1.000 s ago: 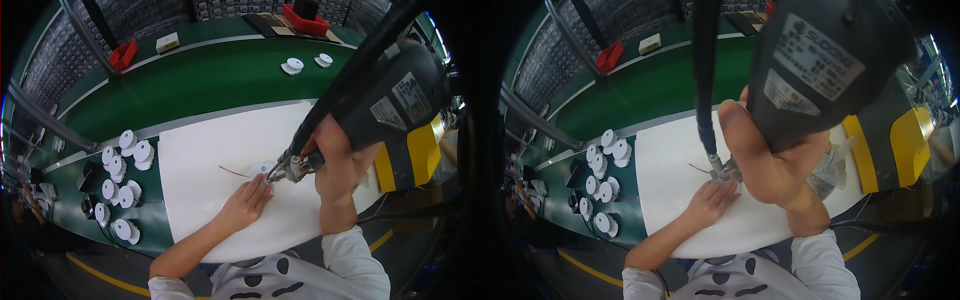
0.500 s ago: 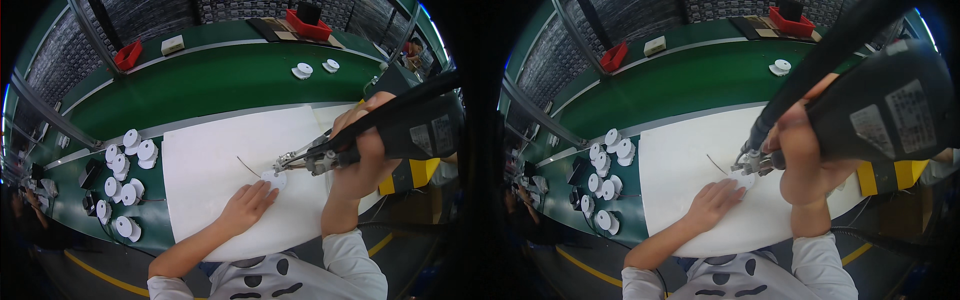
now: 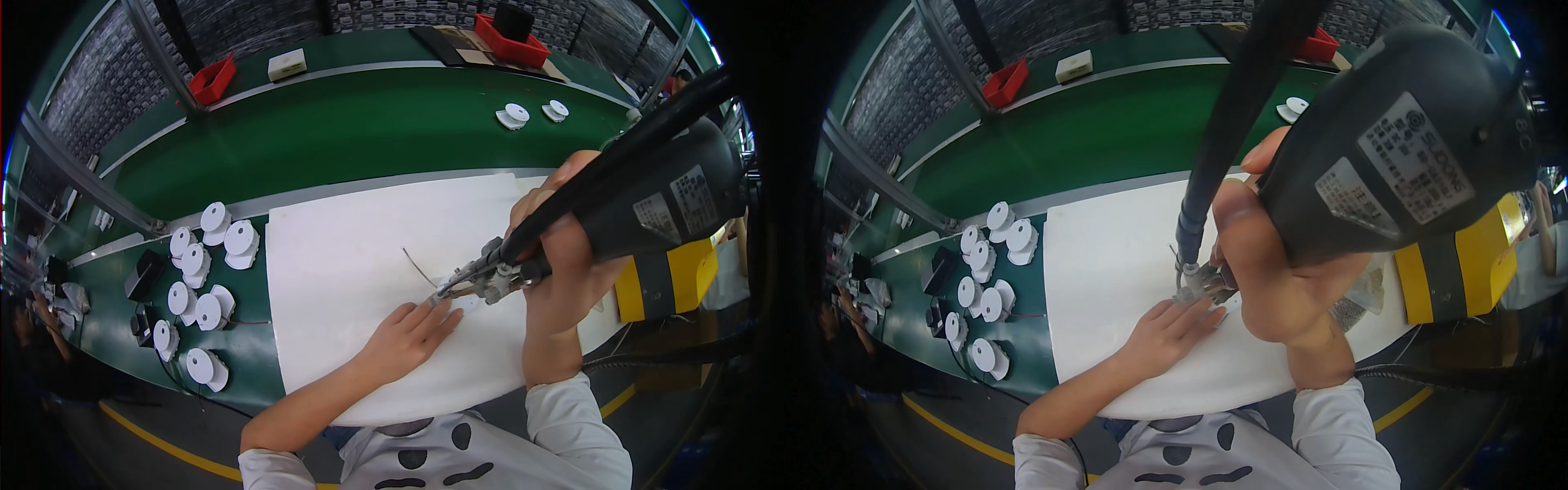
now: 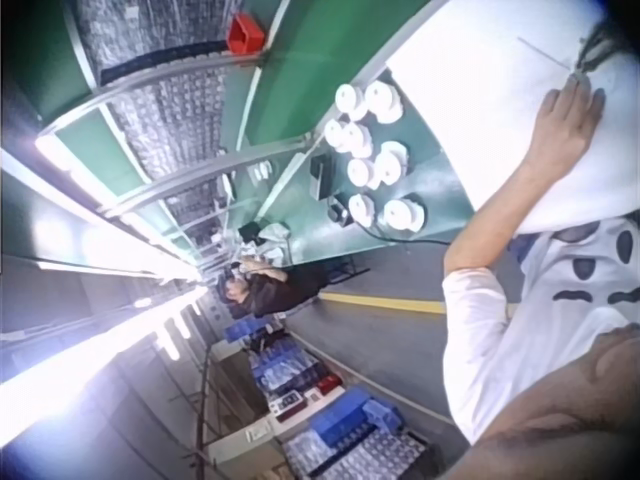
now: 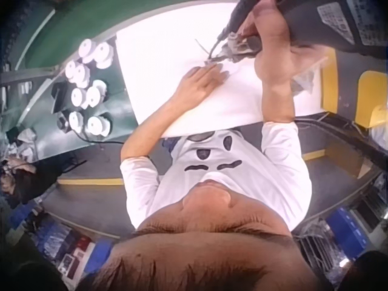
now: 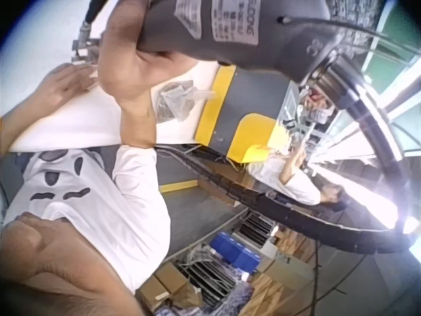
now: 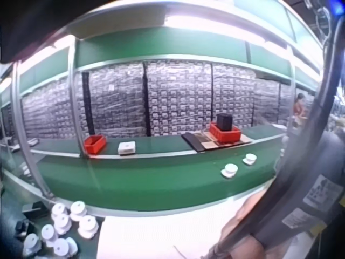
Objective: The person solders wires onto circular electronic components at an assembly line station. This is done using a soldering iron and soldering wire.
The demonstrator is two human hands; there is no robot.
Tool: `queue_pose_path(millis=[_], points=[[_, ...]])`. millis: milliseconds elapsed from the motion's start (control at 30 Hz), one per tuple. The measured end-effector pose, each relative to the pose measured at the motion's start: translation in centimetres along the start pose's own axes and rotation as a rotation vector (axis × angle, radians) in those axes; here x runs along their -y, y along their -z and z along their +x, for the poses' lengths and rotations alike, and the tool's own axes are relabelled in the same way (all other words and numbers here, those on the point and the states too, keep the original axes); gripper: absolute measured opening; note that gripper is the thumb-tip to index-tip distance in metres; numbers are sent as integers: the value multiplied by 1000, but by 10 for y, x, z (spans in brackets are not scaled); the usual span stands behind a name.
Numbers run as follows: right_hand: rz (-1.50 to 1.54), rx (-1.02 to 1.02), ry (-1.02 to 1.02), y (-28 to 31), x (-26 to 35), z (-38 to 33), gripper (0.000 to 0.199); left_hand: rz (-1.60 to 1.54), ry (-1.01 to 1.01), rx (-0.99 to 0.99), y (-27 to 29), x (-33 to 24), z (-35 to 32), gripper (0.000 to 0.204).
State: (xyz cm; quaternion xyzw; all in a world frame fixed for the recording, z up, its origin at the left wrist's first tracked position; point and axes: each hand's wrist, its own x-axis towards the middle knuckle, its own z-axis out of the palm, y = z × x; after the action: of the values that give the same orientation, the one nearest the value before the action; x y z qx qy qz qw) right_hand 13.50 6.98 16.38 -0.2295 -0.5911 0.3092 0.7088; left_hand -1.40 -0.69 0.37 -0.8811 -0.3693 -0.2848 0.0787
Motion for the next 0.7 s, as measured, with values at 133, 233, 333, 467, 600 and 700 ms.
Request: queue_pose_path(millis=[133, 233, 333, 467, 600, 700], points=[[6, 6, -38, 0, 0, 1, 40, 16, 3, -19, -4, 0, -1, 39], [78, 54, -58, 3, -3, -1, 40, 23, -6, -4, -3, 0, -1, 39], [0, 46, 4, -2, -6, -4, 42, 34, -12, 24, 1, -1, -1, 39], [-117, -42, -58, -11, 1, -8, 43, 4, -37, 83, -1, 3, -10, 44], [-85, -257, 58, 20, 11, 7, 40, -29, -6, 177, -1, 33, -10, 42], [-1, -159, 198, 52, 17, 21, 33, 120, 490, 35, 6, 72, 14, 61]])
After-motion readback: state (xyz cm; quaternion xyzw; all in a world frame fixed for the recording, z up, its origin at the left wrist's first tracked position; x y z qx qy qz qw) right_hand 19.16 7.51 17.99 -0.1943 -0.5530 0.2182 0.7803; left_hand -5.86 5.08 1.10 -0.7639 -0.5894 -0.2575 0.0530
